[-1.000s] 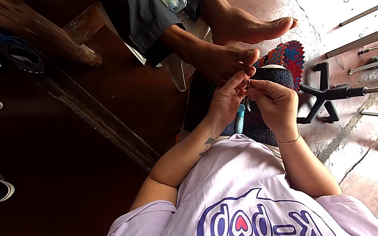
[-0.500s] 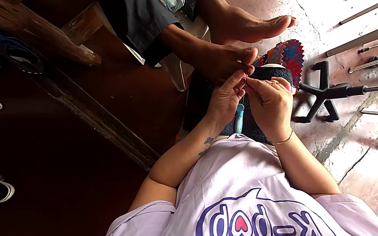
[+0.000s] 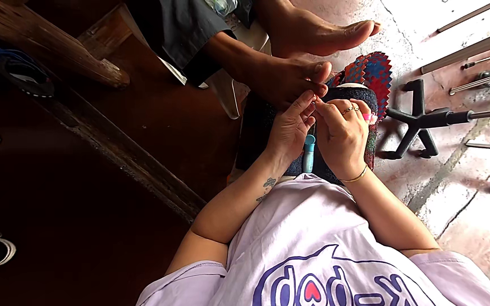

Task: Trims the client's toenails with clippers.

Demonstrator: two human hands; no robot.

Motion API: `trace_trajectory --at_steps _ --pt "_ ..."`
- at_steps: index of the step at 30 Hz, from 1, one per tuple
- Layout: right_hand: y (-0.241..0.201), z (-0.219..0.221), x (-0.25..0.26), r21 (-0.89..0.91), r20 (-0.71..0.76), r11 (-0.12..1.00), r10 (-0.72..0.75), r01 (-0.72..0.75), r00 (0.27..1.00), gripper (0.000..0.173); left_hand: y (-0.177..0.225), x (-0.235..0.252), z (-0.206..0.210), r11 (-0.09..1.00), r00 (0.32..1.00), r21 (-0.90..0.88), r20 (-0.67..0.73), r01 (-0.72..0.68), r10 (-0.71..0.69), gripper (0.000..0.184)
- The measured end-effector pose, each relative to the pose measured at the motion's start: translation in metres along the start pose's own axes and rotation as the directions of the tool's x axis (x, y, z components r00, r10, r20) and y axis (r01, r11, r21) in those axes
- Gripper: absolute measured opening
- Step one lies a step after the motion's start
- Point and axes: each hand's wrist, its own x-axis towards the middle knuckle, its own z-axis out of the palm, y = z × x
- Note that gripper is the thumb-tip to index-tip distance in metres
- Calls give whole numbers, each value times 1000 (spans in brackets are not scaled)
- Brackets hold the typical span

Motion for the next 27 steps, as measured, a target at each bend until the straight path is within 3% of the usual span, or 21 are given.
trace_trajectory --at_steps 11,16,20,27 --pt "7 3 4 116 -31 993 26 -22 999 18 0 1 -2 1000 999 18 35 -3 3 9" --pt "25 -4 11 246 19 967 -66 60 998 16 0 0 -4 999 999 36 48 -4 3 8" --pt "26 -17 13 351 82 936 -20 -11 996 16 1 0 -4 1000 998 6 66 -10 9 9" --pt "16 -21 8 319 110 946 29 -63 994 19 1 0 -3 1000 999 1 33 4 -4 7"
